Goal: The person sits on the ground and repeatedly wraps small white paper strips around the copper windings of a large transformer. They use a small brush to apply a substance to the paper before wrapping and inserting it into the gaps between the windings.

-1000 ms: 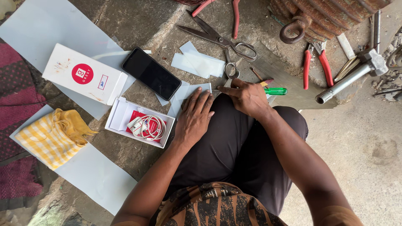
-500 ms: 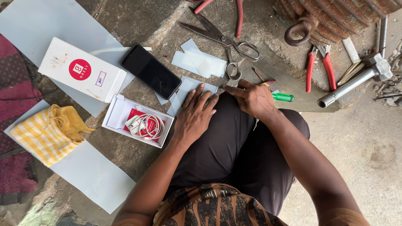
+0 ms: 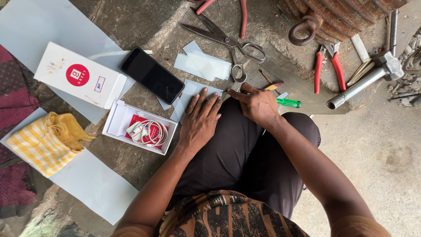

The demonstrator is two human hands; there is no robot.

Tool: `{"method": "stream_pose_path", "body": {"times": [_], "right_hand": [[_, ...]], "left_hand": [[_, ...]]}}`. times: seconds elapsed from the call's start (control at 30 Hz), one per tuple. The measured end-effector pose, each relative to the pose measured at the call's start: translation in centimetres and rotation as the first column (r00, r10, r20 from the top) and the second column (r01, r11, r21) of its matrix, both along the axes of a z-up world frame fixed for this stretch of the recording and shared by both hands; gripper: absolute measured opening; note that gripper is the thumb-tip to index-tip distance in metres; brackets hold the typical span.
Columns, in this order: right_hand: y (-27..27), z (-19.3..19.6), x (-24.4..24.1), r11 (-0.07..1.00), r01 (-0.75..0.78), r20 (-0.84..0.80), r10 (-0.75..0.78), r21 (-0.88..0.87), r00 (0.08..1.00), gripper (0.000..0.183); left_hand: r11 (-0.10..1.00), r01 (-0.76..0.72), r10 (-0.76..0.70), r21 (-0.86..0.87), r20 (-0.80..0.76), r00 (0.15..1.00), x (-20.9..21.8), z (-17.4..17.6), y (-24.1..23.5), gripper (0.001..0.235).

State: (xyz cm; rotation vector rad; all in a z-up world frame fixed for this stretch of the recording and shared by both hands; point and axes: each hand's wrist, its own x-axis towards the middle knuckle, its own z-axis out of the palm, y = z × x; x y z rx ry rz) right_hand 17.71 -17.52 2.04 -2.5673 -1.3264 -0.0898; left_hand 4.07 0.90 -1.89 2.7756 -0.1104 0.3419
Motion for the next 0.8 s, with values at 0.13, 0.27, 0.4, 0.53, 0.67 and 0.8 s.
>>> {"method": "stream_pose_path", "body": {"times": [0.13, 0.27, 0.4, 0.53, 0.67, 0.8], "right_hand": [[0.12, -0.34, -0.07, 0.999, 0.033, 0.013, -0.033, -0.004, 0.999, 0.045], [-0.13, -0.37, -0.06, 0.998, 0.000, 0.011, 0.000, 0.063, 1.000, 0.048], [-0.24, -0.35, 0.18, 1.000, -0.021, -0.024, 0.021, 0.006, 0.999, 0.045], [0.24, -0.74, -0.04, 0.999, 0.008, -0.003, -0.008, 0.041, 1.000, 0.048], [0.01, -0.72, -0.35, 0.998, 0.059, -0.002, -0.059, 0.012, 0.998, 0.047], [-0.42, -0.36, -0.38, 0.996, -0.018, 0.019, 0.017, 0.087, 1.000, 0.045]], "left_hand": [[1.000, -0.001, 0.001, -0.004, 0.006, 1.000, 0.04, -0.21, 0.02, 0.046], [1.000, -0.003, 0.003, -0.006, -0.011, 1.000, -0.06, -0.01, -0.05, 0.047], [1.000, -0.003, 0.003, -0.018, -0.018, 1.000, 0.07, 0.16, -0.07, 0.047], [1.000, 0.006, -0.006, -0.014, -0.030, 1.000, -0.09, 0.03, 0.16, 0.048], [1.000, -0.003, 0.003, -0.003, -0.044, 0.999, -0.15, 0.21, 0.16, 0.051], [0.999, -0.015, 0.017, 0.035, -0.060, 0.998, 0.07, 0.45, 0.27, 0.054]]}}
